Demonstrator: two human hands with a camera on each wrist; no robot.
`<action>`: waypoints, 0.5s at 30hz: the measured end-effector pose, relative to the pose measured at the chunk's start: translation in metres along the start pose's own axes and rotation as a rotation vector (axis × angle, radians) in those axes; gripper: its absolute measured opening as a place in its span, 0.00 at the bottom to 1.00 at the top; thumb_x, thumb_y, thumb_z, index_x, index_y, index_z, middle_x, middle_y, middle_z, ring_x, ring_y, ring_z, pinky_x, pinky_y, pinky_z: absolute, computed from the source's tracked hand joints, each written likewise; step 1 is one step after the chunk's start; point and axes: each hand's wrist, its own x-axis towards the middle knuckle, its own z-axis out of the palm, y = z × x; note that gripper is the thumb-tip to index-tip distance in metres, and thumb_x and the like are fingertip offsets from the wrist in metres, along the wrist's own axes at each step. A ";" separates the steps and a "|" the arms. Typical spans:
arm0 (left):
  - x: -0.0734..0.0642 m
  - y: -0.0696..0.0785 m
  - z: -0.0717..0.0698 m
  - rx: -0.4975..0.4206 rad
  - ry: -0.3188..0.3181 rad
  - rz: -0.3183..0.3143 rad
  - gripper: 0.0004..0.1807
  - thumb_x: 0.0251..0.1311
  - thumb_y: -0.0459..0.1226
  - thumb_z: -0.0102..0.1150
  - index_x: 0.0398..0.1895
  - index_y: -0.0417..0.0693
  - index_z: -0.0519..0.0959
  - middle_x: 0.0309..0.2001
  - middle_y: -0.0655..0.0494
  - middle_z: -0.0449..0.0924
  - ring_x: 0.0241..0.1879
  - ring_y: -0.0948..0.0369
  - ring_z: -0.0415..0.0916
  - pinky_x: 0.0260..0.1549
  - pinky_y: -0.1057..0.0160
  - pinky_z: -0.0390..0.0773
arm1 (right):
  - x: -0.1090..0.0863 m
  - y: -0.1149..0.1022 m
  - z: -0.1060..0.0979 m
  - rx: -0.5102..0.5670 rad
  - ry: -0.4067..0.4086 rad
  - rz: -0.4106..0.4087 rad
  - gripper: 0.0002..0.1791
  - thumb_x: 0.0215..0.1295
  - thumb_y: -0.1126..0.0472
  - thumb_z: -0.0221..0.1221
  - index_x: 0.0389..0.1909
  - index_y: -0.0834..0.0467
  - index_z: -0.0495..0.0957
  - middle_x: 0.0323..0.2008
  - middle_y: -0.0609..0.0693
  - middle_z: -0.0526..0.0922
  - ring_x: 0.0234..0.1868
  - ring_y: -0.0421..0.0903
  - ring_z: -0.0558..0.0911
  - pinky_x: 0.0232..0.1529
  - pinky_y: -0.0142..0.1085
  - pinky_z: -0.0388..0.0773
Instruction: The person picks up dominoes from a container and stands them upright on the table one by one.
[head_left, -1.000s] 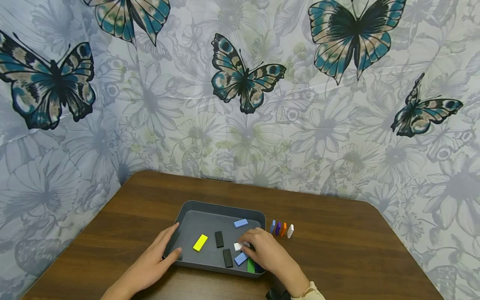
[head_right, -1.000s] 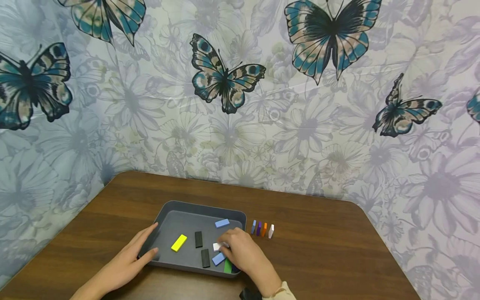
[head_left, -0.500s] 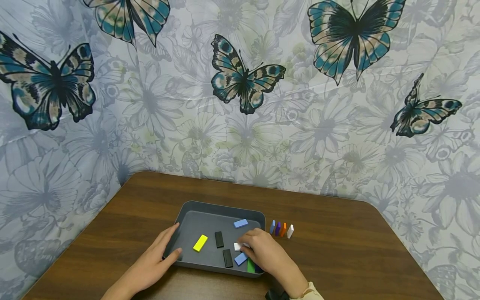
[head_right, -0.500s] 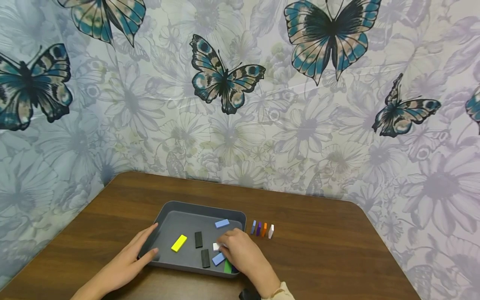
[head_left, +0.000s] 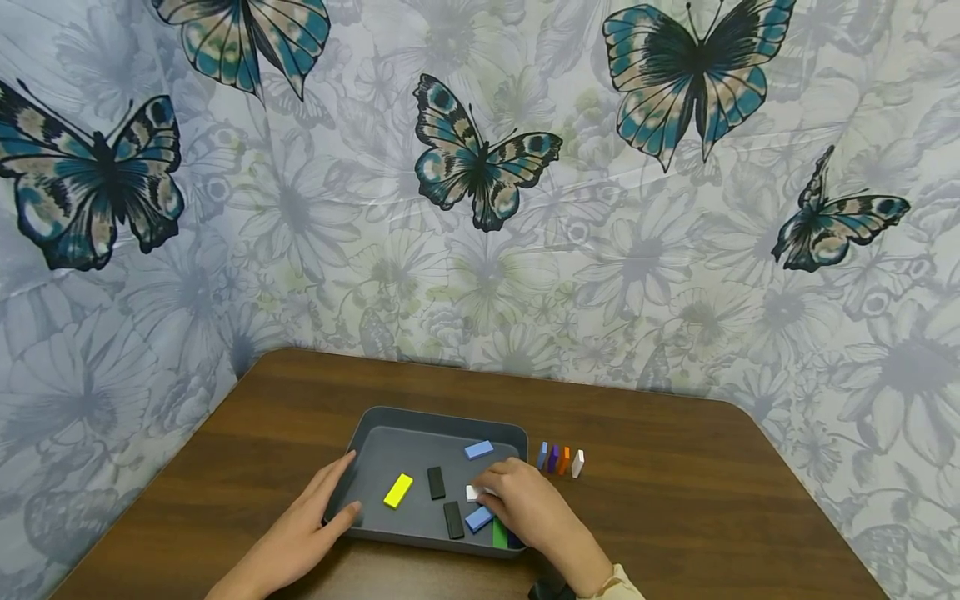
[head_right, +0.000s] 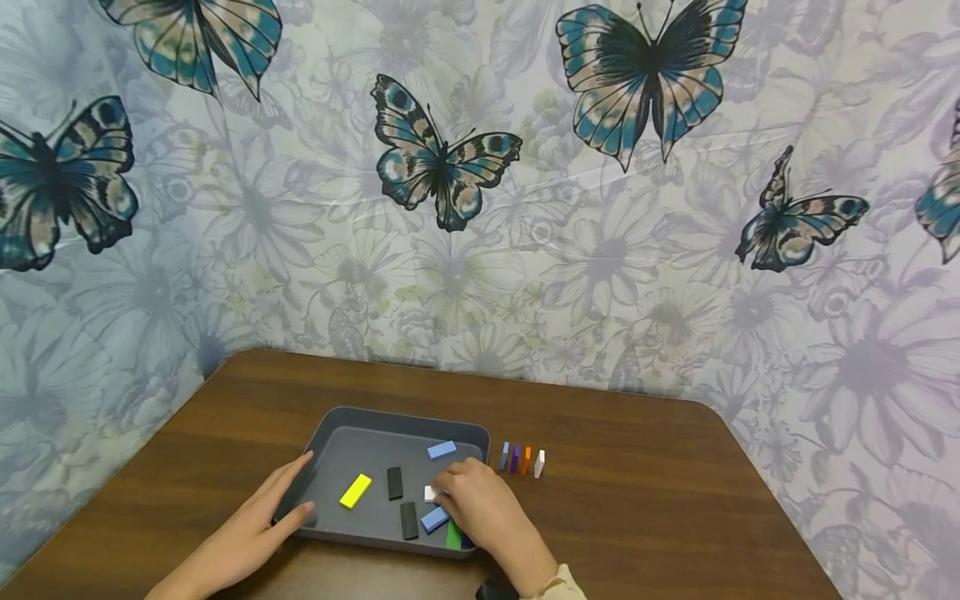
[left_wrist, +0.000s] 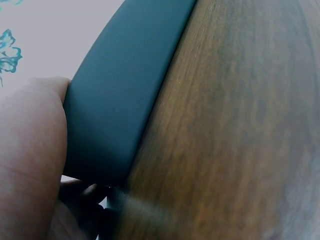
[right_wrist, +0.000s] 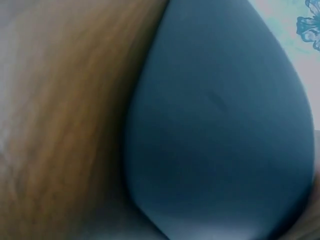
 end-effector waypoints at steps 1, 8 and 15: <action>0.000 0.000 0.000 0.003 0.006 0.003 0.40 0.68 0.58 0.46 0.77 0.57 0.47 0.74 0.51 0.51 0.72 0.46 0.53 0.60 0.37 0.63 | 0.000 0.000 0.000 -0.008 0.004 0.000 0.05 0.63 0.57 0.64 0.38 0.50 0.85 0.34 0.38 0.84 0.38 0.37 0.79 0.41 0.30 0.77; 0.000 -0.002 0.000 -0.001 0.006 -0.002 0.39 0.68 0.58 0.46 0.77 0.59 0.47 0.74 0.52 0.50 0.72 0.47 0.53 0.60 0.37 0.63 | 0.000 0.001 0.001 -0.013 -0.018 0.024 0.09 0.67 0.52 0.60 0.41 0.50 0.84 0.37 0.39 0.84 0.40 0.37 0.80 0.43 0.32 0.79; -0.001 -0.001 0.000 0.006 0.010 0.003 0.40 0.68 0.58 0.46 0.77 0.58 0.47 0.74 0.52 0.51 0.71 0.48 0.53 0.60 0.38 0.64 | -0.003 0.004 0.000 0.021 -0.022 0.029 0.11 0.68 0.50 0.58 0.45 0.48 0.83 0.39 0.37 0.82 0.41 0.35 0.78 0.43 0.30 0.78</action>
